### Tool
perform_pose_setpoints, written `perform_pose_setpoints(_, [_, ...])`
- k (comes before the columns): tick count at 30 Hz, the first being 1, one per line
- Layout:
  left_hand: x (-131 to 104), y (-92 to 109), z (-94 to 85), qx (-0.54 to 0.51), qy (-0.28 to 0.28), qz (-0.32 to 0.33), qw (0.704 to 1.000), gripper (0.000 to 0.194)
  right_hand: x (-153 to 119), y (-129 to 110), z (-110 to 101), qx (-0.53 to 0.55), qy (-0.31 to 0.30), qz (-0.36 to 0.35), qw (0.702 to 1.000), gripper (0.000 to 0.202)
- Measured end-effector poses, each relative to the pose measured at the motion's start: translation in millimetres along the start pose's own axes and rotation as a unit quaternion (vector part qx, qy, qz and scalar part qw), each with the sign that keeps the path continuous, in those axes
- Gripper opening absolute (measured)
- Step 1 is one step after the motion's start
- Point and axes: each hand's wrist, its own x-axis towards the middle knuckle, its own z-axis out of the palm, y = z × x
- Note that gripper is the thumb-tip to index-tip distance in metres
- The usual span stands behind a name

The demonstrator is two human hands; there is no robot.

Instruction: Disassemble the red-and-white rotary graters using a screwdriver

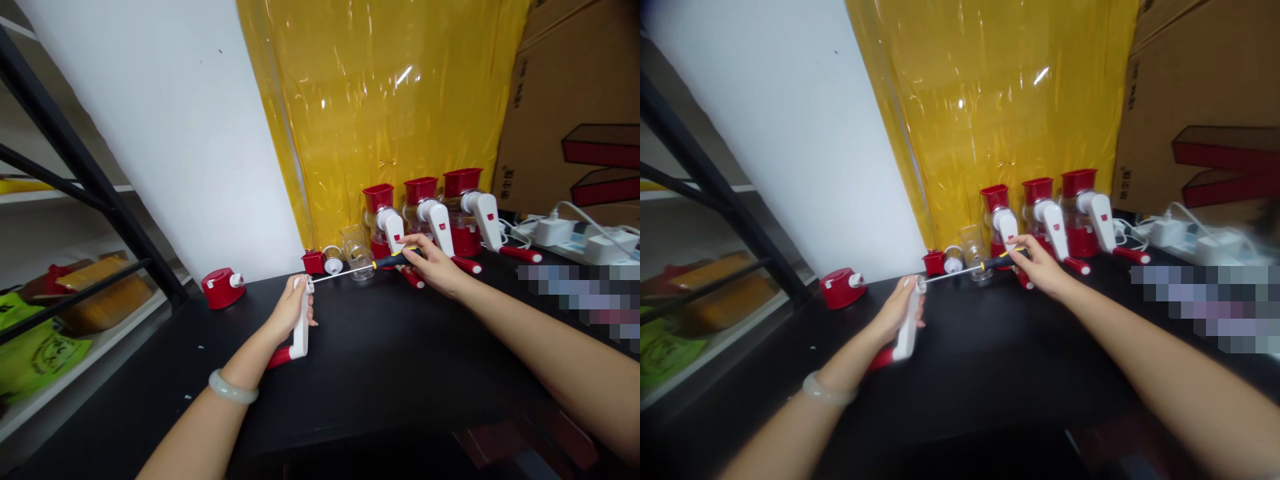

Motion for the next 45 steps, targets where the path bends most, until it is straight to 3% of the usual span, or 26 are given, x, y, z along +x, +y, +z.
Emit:
perform_pose_setpoints(5, [0, -3, 0.8, 0.009, -0.004, -0.013, 1.000, 0.039, 2, -2, -2, 0.043, -0.003, -0.011, 0.999, 0.048])
perform_pose_setpoints(14, [-1, 0, 1.9, 0.009, 0.003, -0.008, 1.000, 0.038, -2, -18, 2, 0.141, -0.022, 0.039, 0.989, 0.049])
perform_pose_setpoints(18, [-2, 0, 2.7, 0.012, 0.000, -0.011, 1.000, 0.039, 2, -13, 3, 0.120, -0.006, 0.028, 0.992, 0.046])
perform_pose_setpoints(27, [-2, -1, 2.4, 0.022, 0.013, 0.007, 1.000, 0.044, -1, -12, 2, -0.116, -0.001, 0.062, 0.991, 0.053])
perform_pose_setpoints(45, [-2, 0, 2.2, 0.020, 0.015, 0.002, 1.000, 0.041, -1, -4, -2, 0.008, -0.027, -0.009, 1.000, 0.051])
